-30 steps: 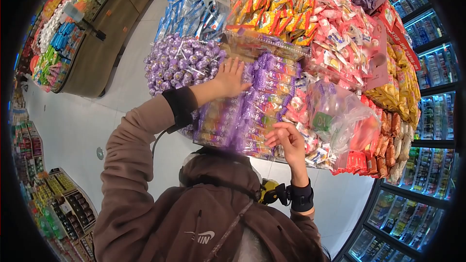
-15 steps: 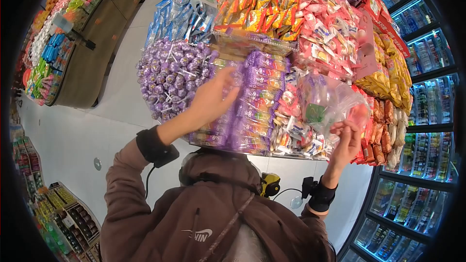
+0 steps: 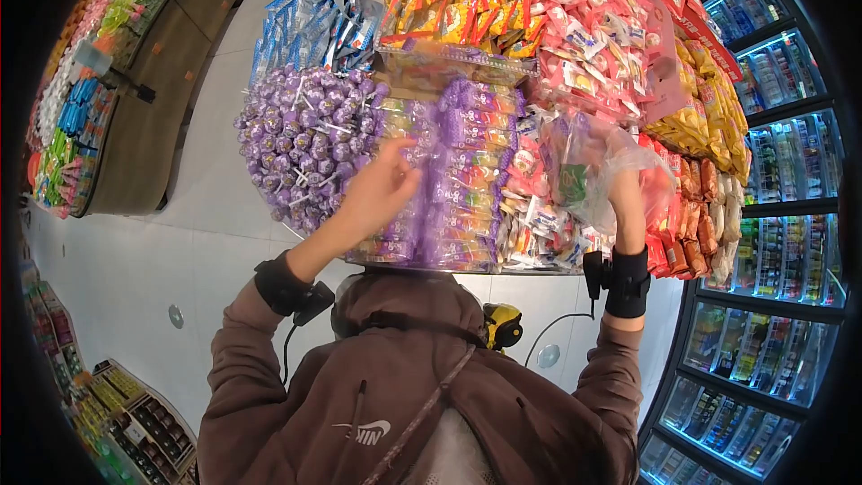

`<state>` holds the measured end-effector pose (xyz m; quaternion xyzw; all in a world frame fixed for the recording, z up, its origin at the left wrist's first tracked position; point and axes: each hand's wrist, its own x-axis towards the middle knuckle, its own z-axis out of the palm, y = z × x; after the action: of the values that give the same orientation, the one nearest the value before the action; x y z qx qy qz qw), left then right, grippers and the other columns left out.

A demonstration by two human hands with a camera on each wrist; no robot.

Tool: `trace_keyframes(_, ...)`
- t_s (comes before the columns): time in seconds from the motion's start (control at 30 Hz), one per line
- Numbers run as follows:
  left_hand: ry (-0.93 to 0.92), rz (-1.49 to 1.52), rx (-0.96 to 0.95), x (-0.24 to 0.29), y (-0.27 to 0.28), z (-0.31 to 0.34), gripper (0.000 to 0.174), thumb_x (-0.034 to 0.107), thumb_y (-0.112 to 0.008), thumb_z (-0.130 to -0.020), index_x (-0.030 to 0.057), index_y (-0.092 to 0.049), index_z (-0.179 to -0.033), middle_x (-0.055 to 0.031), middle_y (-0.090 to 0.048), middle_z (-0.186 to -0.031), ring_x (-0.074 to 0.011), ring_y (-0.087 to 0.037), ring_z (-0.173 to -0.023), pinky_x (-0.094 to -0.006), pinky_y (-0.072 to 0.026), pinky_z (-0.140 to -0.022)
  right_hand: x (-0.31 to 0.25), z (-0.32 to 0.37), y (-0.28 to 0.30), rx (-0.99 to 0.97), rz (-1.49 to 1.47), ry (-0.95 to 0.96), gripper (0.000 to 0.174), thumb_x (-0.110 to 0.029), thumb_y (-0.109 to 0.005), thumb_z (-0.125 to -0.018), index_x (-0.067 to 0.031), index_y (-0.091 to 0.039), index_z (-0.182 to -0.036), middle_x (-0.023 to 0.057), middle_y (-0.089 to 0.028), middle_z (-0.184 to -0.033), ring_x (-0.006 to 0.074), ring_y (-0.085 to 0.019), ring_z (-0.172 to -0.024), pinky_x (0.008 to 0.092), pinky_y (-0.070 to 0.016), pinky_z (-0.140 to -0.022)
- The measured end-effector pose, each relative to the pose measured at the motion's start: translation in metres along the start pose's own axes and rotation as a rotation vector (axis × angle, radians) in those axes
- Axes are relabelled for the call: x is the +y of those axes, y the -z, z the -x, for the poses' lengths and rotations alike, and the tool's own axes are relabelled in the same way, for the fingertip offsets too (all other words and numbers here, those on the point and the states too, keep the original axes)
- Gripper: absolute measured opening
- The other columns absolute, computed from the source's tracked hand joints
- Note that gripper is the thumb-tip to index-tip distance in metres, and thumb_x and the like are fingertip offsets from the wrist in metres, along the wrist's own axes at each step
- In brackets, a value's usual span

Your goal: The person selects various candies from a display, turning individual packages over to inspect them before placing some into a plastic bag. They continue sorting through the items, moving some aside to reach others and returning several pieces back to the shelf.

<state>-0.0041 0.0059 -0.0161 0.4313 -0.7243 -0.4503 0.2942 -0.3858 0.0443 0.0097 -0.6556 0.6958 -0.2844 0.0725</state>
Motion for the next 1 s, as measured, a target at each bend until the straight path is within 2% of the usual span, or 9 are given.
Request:
trace_keyframes(0.07,-0.016,0.000,0.009,-0.006,-0.005,0.001,0.038,0.007,-0.054,-0.083,0.0043,-0.038,-0.118,-0.0015,-0.049,-0.069,-0.0088,-0.047,-0.058,-0.0242,-0.0386,-0.053,-0.065,-0.016,0.011,-0.082,-0.339,-0.235,0.029,-0.010,-0.066,-0.074,0.0001,-0.056,-0.100,0.0106,-0.057,-0.082,0.0179,-0.054,-0.067,0.0311,-0.0451,-0.057)
trace_keyframes(0.17,0.058,-0.002,-0.055,-0.005,-0.005,0.004,0.040,0.017,-0.056,-0.081,0.0063,-0.041,-0.117,-0.0057,-0.057,-0.071,-0.0212,-0.057,-0.062,-0.0330,-0.0441,-0.057,-0.043,-0.034,-0.003,0.018,-0.053,0.180,0.029,-0.012,-0.067,-0.075,-0.0001,-0.056,-0.098,0.0075,-0.055,-0.078,0.0139,-0.053,-0.062,0.0276,-0.0431,-0.050)
trace_keyframes(0.37,-0.056,-0.046,-0.064,-0.002,-0.005,0.012,0.039,0.017,-0.056,-0.081,0.0063,-0.042,-0.116,-0.0075,-0.060,-0.076,-0.0246,-0.059,-0.066,-0.0345,-0.0445,-0.058,-0.017,-0.035,-0.013,-0.065,-0.465,-0.205,0.023,-0.013,-0.064,-0.077,0.0012,-0.057,-0.094,0.0082,-0.058,-0.079,0.0140,-0.056,-0.069,0.0284,-0.0449,-0.056)
trace_keyframes(0.47,-0.092,-0.051,-0.070,-0.003,-0.004,0.013,0.038,0.011,-0.056,-0.082,0.0048,-0.042,-0.117,-0.0059,-0.054,-0.073,-0.0155,-0.053,-0.061,-0.0277,-0.0416,-0.053,-0.011,-0.015,0.000,0.032,-0.379,-0.114,0.022,-0.011,-0.062,-0.078,0.0013,-0.056,-0.095,0.0088,-0.059,-0.078,0.0141,-0.058,-0.073,0.0281,-0.0458,-0.057)
trace_keyframes(0.57,-0.087,-0.046,-0.086,-0.003,-0.003,0.012,0.037,0.011,-0.056,-0.082,0.0049,-0.043,-0.116,-0.0061,-0.055,-0.073,-0.0157,-0.054,-0.061,-0.0280,-0.0420,-0.054,0.003,0.015,0.013,0.264,-0.015,-0.062,0.015,-0.006,-0.058,-0.080,0.0033,-0.053,-0.091,0.0108,-0.060,-0.080,0.0147,-0.059,-0.075,0.0257,-0.0486,-0.058)
trace_keyframes(0.67,-0.104,-0.074,-0.093,-0.003,-0.004,0.010,0.036,0.010,-0.056,-0.082,0.0048,-0.043,-0.116,-0.0062,-0.055,-0.073,-0.0163,-0.054,-0.062,-0.0291,-0.0427,-0.055,-0.019,0.052,0.025,0.488,-0.613,-0.256,0.008,0.000,-0.054,-0.082,0.0053,-0.050,-0.085,0.0150,-0.060,-0.084,0.0175,-0.060,-0.080,0.0268,-0.0519,-0.065)
trace_keyframes(0.73,-0.159,-0.067,-0.088,-0.003,-0.005,0.009,0.034,0.010,-0.055,-0.083,0.0047,-0.045,-0.115,-0.0061,-0.055,-0.074,-0.0171,-0.054,-0.062,-0.0297,-0.0430,-0.056,-0.043,0.079,0.046,0.597,-0.515,-0.302,0.004,0.003,-0.051,-0.083,0.0051,-0.047,-0.082,0.0181,-0.059,-0.087,0.0182,-0.060,-0.081,0.0284,-0.0532,-0.068)
trace_keyframes(0.83,-0.163,-0.029,-0.134,0.004,-0.006,0.006,0.032,0.010,-0.055,-0.083,0.0047,-0.047,-0.114,-0.0066,-0.057,-0.080,-0.0176,-0.056,-0.067,-0.0299,-0.0439,-0.059,-0.071,0.104,0.068,0.833,-0.358,-0.138,0.003,0.003,-0.048,-0.084,0.0044,-0.046,-0.084,0.0177,-0.058,-0.087,0.0186,-0.060,-0.079,0.0288,-0.0533,-0.067)
trace_keyframes(1.0,-0.283,0.107,-0.179,0.025,-0.015,-0.005,0.032,0.013,-0.058,-0.082,0.0045,-0.049,-0.112,-0.0078,-0.060,-0.095,-0.0182,-0.058,-0.086,-0.0295,-0.0459,-0.071,-0.118,0.097,0.054,0.690,-0.699,0.068,0.006,0.007,-0.044,-0.081,0.0025,-0.044,-0.085,0.0182,-0.057,-0.089,0.0193,-0.058,-0.072,0.0298,-0.0516,-0.065)
